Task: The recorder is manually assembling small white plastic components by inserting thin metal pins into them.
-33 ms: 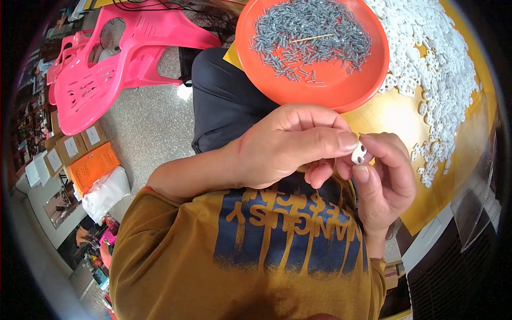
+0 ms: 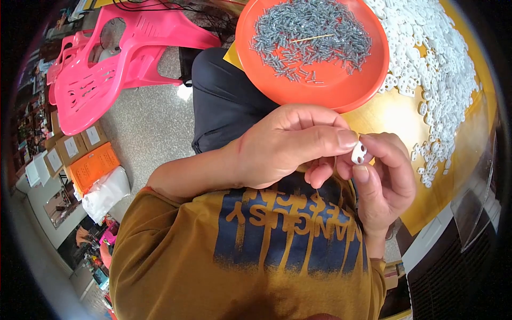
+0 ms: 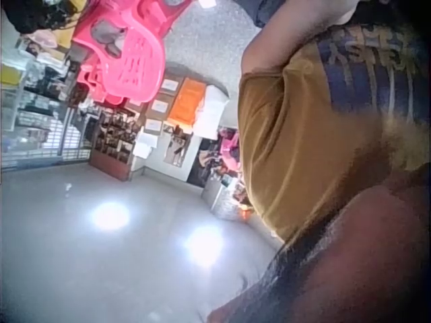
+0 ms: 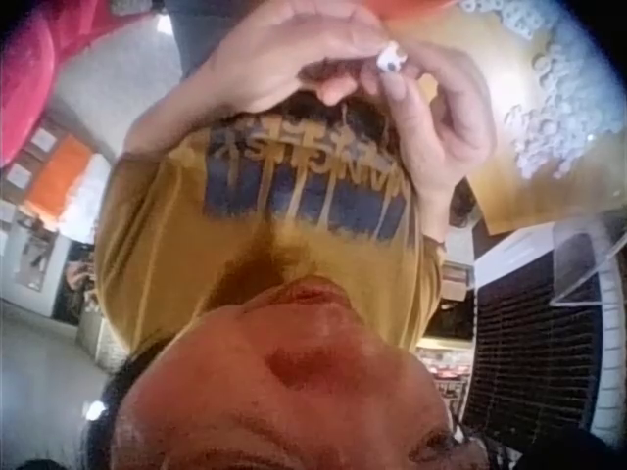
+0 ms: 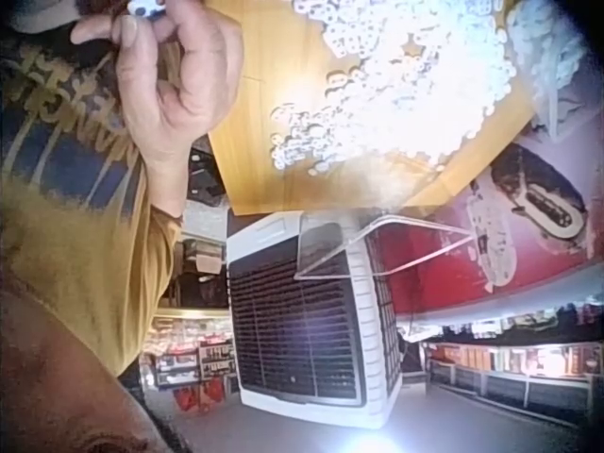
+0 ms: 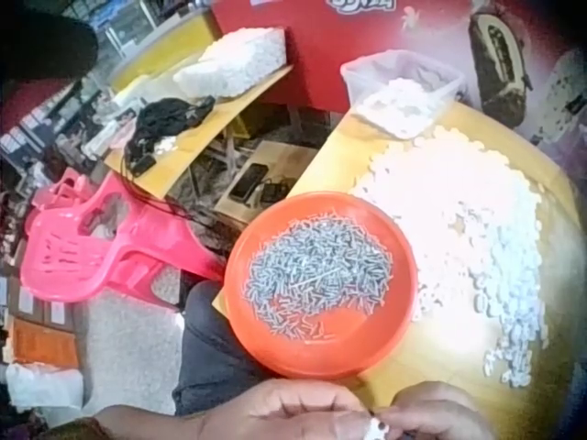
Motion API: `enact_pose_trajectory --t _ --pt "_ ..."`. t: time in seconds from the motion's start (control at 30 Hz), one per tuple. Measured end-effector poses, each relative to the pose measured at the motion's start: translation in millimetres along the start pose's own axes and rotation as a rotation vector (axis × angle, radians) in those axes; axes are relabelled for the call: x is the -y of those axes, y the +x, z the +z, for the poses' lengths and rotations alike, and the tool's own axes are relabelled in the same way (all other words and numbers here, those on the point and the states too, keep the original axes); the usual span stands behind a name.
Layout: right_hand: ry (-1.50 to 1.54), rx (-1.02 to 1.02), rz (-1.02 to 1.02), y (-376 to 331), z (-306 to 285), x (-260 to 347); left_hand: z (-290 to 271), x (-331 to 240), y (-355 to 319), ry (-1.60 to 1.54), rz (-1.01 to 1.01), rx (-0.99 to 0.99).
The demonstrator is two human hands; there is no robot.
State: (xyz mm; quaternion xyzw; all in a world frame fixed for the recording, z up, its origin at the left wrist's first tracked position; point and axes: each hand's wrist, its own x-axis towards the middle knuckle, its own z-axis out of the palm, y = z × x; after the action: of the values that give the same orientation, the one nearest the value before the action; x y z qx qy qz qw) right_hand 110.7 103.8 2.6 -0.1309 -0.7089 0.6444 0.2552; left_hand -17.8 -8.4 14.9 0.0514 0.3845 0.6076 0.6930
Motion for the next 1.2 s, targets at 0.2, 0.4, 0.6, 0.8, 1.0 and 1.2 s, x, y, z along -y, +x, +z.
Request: enact_pose_trajectory --t 0.2,0.4,0.6,0.8,1.0,1.2 --pt "-0.114 -0.007 -0.107 -1 -1 2 3 0 1 0.04 0.002 -0.012" --pt "-0.298 -0.065 -0.233 -11 -19 0 8 -4 4 0.125 -0.044 -0.057" --pt "-0.653 -0.293 -0.051 -73 -60 0 8 0 7 0.27 0.005 -0.059" --pt "-0.877 -0.825 0.325 -159 -106 -16 20 10 25 0.348 0.013 0.023" --pt "-1.028 -0.993 0.456 -186 -144 -18 39 17 35 0.391 -0.003 0.052" --pt "-1.086 -1.003 0.475 -199 -159 -30 44 21 37 0.421 -0.034 0.025"
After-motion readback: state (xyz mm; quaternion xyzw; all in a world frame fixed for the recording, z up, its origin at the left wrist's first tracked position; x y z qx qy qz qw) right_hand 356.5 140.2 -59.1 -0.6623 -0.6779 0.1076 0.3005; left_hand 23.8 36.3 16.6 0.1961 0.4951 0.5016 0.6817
